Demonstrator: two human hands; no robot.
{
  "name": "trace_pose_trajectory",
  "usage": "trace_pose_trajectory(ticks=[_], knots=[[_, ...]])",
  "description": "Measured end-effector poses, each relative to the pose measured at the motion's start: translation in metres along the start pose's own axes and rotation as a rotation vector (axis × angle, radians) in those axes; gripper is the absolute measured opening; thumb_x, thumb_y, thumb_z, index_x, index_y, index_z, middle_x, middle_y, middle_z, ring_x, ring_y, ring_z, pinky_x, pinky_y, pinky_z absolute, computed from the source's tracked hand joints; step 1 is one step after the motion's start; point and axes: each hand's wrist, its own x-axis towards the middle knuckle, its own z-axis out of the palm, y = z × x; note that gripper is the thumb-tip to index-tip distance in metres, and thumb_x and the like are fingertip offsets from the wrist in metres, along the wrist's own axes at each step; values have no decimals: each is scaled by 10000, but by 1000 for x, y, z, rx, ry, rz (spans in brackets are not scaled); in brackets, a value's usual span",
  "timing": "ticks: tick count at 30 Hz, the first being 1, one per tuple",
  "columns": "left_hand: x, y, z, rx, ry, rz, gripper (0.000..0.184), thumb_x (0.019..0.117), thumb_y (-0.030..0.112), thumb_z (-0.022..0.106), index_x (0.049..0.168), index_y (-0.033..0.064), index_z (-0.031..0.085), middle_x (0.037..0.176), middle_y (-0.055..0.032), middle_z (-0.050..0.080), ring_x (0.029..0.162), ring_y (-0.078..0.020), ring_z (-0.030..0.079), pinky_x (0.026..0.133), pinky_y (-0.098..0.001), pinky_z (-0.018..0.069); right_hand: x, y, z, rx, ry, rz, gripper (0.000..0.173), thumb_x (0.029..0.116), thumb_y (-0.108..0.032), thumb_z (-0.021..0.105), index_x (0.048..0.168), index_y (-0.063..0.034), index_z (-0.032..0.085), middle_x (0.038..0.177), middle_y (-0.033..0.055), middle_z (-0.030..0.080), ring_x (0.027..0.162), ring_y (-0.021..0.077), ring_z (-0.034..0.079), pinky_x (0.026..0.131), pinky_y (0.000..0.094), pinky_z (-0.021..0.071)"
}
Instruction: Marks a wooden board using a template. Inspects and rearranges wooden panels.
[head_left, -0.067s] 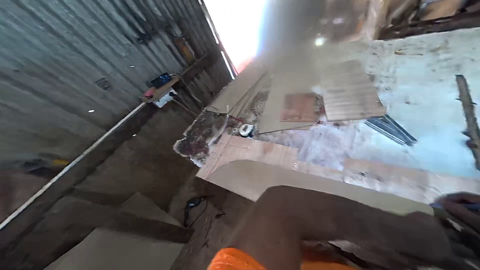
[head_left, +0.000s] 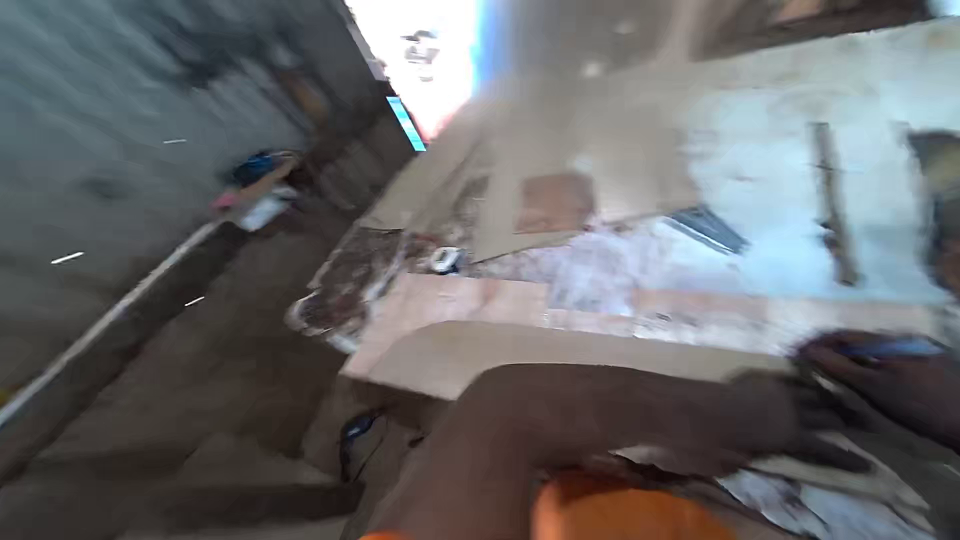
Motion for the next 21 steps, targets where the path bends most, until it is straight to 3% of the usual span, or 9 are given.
trace_pose_trajectory(ticks=[5,10,12,14,15,17,18,19,21], knots=[[23,-10,17,156,-325,106,722,921,-58,638,1518,325,504,1652,-56,373,1535,-295,318,1221,-497,322,-29,11,-20,25,128,97,192,987,-281,631,925,-155,763,821,7,715,775,156,679,752,456,562],[34,-9,11,214,-541,90,997,792,-63,771,1596,359,358,1723,-40,186,1588,-297,160,1249,-512,256,-61,30,-34,122,148,179,176,985,-258,619,945,-162,761,805,-13,704,727,122,655,698,407,550],[38,-10,7,247,-609,105,1264,565,82,950,1612,370,303,1733,-50,133,1592,-301,129,1253,-502,248,-77,32,-37,135,180,227,161,986,-242,622,941,-167,758,782,-24,691,691,100,631,666,369,535],[42,-9,4,242,-652,106,1416,415,204,1022,1615,376,290,1733,-63,120,1592,-312,125,1248,-509,263,-92,34,-38,147,213,254,156,989,-229,628,958,-156,763,791,-18,698,691,94,634,669,355,541],[49,-6,-1,243,-704,99,1409,419,256,1029,1614,376,291,1729,-71,127,1587,-325,135,1225,-521,305,-98,35,-38,158,225,268,153,987,-219,628,962,-151,762,802,-15,703,699,94,637,675,355,541],[70,-1,-10,246,-749,114,1215,475,237,1019,1531,377,436,1643,-74,319,1503,-367,320,991,-551,537,-104,38,-36,160,227,286,160,989,-234,620,979,-165,765,837,-23,714,729,90,651,702,360,554],[79,0,-10,249,-733,144,1111,471,205,1012,1450,377,518,1538,-65,425,1410,-370,424,825,-541,595,-105,38,-36,164,221,297,166,993,-240,619,987,-165,767,848,-18,716,742,100,653,714,375,552],[87,2,-9,270,-717,184,1076,458,210,1014,1414,375,547,1477,-69,469,1347,-367,474,769,-526,595,-105,38,-36,162,221,301,169,995,-247,618,982,-166,766,844,-14,715,743,108,653,710,388,548],[94,4,-3,357,-691,261,1131,434,289,1024,1445,348,521,1578,-91,405,1439,-362,403,954,-530,529,-106,40,-36,126,214,301,182,1000,-277,607,992,-187,765,865,-24,719,776,107,662,730,401,550]])
